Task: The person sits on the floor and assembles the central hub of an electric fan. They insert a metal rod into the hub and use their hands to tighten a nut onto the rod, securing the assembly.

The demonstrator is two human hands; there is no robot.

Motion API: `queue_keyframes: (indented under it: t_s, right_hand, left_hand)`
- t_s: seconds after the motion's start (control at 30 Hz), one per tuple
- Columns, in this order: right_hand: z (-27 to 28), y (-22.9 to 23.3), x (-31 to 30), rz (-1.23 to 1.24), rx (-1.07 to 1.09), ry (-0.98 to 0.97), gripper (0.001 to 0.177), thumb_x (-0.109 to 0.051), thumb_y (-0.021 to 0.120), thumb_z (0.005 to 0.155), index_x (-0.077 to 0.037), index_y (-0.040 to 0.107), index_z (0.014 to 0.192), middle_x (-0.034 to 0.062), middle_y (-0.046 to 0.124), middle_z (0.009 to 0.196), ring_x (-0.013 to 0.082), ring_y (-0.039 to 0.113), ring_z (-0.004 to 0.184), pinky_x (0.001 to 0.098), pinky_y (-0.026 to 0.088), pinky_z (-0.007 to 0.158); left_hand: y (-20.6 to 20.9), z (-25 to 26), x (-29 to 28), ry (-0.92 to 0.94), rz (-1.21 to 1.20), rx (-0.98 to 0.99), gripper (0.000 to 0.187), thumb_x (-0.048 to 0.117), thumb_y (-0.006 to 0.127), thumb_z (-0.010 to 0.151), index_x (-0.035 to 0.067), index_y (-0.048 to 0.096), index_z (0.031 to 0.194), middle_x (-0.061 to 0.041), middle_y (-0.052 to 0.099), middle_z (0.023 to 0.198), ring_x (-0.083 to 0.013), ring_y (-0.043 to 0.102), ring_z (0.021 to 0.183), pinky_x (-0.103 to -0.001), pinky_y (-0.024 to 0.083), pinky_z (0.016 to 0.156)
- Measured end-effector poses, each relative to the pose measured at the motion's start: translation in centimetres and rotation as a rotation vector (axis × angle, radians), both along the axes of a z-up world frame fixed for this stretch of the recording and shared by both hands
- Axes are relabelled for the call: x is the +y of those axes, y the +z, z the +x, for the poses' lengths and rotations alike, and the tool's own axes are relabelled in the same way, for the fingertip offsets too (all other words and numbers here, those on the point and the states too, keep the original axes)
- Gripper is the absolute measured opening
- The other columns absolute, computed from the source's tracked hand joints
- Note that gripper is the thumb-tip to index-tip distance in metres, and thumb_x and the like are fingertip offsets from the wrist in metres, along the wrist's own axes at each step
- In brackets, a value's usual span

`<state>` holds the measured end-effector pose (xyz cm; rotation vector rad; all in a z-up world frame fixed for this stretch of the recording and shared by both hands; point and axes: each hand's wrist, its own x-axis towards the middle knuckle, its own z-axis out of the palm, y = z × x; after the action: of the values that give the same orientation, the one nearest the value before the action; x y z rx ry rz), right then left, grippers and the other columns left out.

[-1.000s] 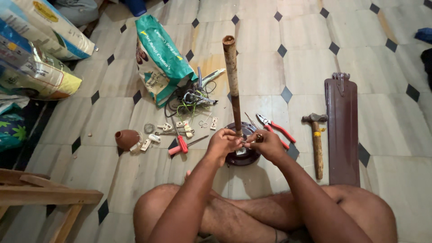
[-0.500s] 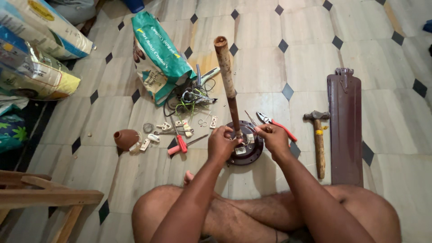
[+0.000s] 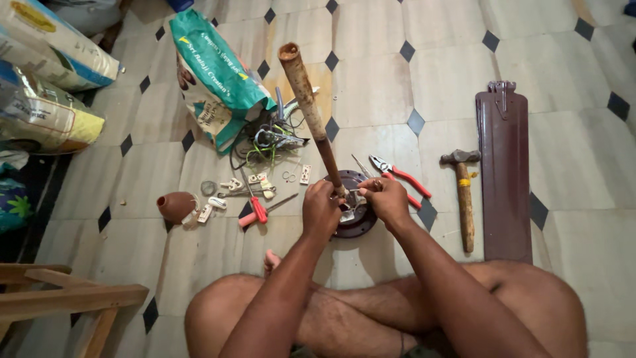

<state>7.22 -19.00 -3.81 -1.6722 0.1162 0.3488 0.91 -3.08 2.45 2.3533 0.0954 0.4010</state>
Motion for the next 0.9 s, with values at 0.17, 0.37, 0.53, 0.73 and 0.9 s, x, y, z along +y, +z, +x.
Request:
queue_keyframes:
  t_s: [0.17, 0.37, 0.53, 0.73, 0.9]
  right_hand:
    - [-0.1, -0.6, -0.2, 0.085, 0.009, 0.032, 0.013, -0.003, 0.076, 0.085, -0.001, 0.078, 0.098, 0.0042, 0.075, 0.083, 0.0094, 0.066, 0.073, 0.0259, 0.052, 0.067]
    - [-0.6, 0.1, 0.3, -0.096, -0.009, 0.064, 0.012, -0.005, 0.079, 0.082, -0.002, 0.078, 0.094, 0.006, 0.077, 0.083, 0.0112, 0.069, 0.072, 0.0271, 0.054, 0.066]
    - [-1.0, 1.0, 0.4, -0.08, -0.004, 0.068, 0.012, -0.005, 0.08, 0.081, -0.001, 0.079, 0.092, 0.0066, 0.079, 0.082, 0.0106, 0.07, 0.071, 0.0265, 0.055, 0.066]
    - [-1.6, 1.5, 0.8, -0.067, 0.01, 0.022, 0.011, -0.008, 0.08, 0.084, -0.002, 0.079, 0.094, 0.0063, 0.079, 0.082, 0.0103, 0.069, 0.07, 0.028, 0.054, 0.063]
    - [-1.5, 1.3, 1.1, -0.226, -0.083, 0.037, 0.009, -0.01, 0.078, 0.087, -0.006, 0.079, 0.095, 0.0074, 0.077, 0.081, 0.013, 0.069, 0.071, 0.0309, 0.053, 0.065]
  left_hand:
    - [-0.5, -0.1, 0.1, -0.021, 0.038, -0.011, 0.02, -0.005, 0.073, 0.075, 0.005, 0.068, 0.092, -0.011, 0.068, 0.097, -0.0364, 0.061, 0.1, -0.046, 0.049, 0.088]
    - [-1.1, -0.1, 0.1, -0.048, 0.054, -0.069, 0.027, -0.009, 0.068, 0.077, 0.008, 0.071, 0.098, -0.009, 0.071, 0.102, -0.0346, 0.063, 0.104, -0.045, 0.05, 0.091]
    - [-0.7, -0.3, 0.2, -0.042, 0.035, -0.017, 0.021, -0.003, 0.073, 0.078, 0.008, 0.071, 0.095, -0.009, 0.07, 0.099, -0.0344, 0.062, 0.103, -0.045, 0.049, 0.09]
    - [-0.7, -0.4, 0.1, -0.038, 0.018, -0.046, 0.021, -0.003, 0.073, 0.079, 0.008, 0.071, 0.097, -0.008, 0.071, 0.101, -0.0333, 0.063, 0.104, -0.043, 0.05, 0.09]
    - [-1.0, -0.5, 0.5, -0.053, -0.022, -0.035, 0.025, 0.001, 0.079, 0.074, 0.006, 0.069, 0.096, -0.01, 0.07, 0.101, -0.0342, 0.062, 0.104, -0.044, 0.05, 0.091]
